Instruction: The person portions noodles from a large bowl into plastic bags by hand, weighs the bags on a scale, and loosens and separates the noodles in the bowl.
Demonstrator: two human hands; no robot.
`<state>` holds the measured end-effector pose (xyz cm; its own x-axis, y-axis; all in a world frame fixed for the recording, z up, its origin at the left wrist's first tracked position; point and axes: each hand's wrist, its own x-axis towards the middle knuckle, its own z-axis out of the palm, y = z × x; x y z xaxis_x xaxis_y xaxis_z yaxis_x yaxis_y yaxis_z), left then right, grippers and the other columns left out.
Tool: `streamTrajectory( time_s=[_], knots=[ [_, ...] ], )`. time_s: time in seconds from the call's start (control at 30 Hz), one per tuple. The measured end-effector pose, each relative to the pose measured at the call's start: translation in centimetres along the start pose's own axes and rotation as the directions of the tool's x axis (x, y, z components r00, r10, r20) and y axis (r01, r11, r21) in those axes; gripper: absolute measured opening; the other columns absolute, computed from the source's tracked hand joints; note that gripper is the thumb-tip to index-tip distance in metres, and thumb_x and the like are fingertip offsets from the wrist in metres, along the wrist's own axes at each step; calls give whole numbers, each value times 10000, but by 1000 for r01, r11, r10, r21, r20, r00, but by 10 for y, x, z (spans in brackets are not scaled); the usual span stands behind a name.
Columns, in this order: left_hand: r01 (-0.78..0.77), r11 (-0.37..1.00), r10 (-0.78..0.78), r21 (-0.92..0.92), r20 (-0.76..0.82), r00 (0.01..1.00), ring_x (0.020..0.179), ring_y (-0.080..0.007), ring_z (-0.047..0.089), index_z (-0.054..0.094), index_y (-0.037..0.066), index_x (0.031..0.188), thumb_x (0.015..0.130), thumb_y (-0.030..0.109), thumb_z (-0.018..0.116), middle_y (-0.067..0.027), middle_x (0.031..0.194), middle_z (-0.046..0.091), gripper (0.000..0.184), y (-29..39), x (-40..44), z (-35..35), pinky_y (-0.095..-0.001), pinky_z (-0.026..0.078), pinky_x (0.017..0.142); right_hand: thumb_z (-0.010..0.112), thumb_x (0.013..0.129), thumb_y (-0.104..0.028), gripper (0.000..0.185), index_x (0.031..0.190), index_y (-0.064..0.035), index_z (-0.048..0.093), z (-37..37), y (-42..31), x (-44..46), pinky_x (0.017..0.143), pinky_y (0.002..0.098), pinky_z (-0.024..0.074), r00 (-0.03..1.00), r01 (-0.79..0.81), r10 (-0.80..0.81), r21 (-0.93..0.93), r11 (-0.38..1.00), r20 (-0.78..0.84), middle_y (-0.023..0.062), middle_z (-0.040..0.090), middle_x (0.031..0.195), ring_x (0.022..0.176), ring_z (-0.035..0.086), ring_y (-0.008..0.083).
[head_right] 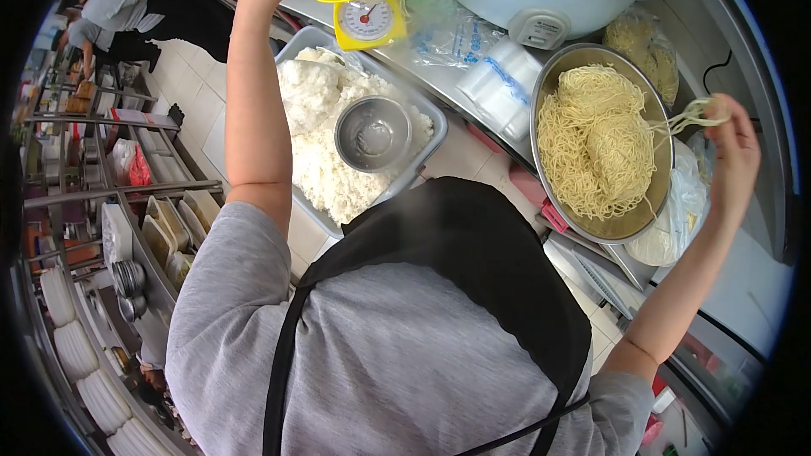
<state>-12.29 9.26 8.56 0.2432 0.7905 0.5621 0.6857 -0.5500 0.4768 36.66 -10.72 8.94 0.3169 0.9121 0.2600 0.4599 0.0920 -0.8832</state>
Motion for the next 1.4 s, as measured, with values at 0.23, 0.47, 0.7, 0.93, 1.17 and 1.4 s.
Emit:
streamTrajectory(
  time_s=[0.23, 0.47, 0.7, 0.93, 1.17, 1.4],
  knots=[
    [-194, 885, 94, 424, 245, 965, 1041, -304, 481, 697, 97, 810, 651, 350, 683, -133, 1203, 495, 299, 28, -15, 34, -409, 397, 876, 644, 740, -170, 439, 1138, -25, 529, 89, -23, -16, 814, 314, 430, 892, 433, -159, -697, 572, 424, 153, 582, 1051, 899, 567, 244],
    [-161, 801, 82, 577, 162, 983, 737, -317, 616, 658, 48, 786, 674, 57, 533, -180, 775, 616, 168, -30, 23, 75, -406, 505, 653, 641, 751, -299, 478, 1127, -20, 543, 199, -47, 19, 823, 355, 444, 799, 399, -119, -371, 839, 589, 166, 584, 1068, 931, 576, 291],
    [-63, 996, 74, -59, 220, 973, 564, -185, 570, 650, 49, 980, 649, 25, 443, -119, 731, 648, 392, 49, 63, 16, -296, 467, 540, 672, 716, -343, 670, 1249, -31, 414, 290, -47, 50, 874, 376, 410, 854, 505, -456, -191, 841, 251, 205, 558, 1085, 996, 539, 314],
    [564, 443, 103, -697, 664, 741, 460, -14, 393, 556, 32, 1131, 695, -38, 522, 23, 805, 615, 443, 130, 9, 67, -148, 319, 405, 676, 695, -137, 395, 1047, -10, 552, 121, -87, 41, 579, 277, 473, 700, 79, 152, -286, 955, 698, 94, 618, 764, 590, 566, 127],
    [744, 319, 209, -587, 809, 549, 513, -53, 478, 482, -16, 1176, 669, -50, 566, -13, 702, 564, 516, 166, -41, 136, -173, 364, 430, 650, 697, -211, 290, 899, -5, 620, 109, -84, 30, 571, 317, 459, 777, 470, -262, -250, 846, 573, 104, 617, 696, 601, 581, 194],
    [700, 398, 180, -593, 798, 574, 543, -81, 501, 451, -40, 1190, 673, -14, 588, -41, 700, 558, 535, 162, -55, 149, -194, 368, 441, 609, 752, -221, 196, 857, -58, 645, 113, -57, -26, 655, 372, 451, 723, 373, 63, -465, 803, 688, 144, 621, 752, 721, 598, 276]
  ],
)
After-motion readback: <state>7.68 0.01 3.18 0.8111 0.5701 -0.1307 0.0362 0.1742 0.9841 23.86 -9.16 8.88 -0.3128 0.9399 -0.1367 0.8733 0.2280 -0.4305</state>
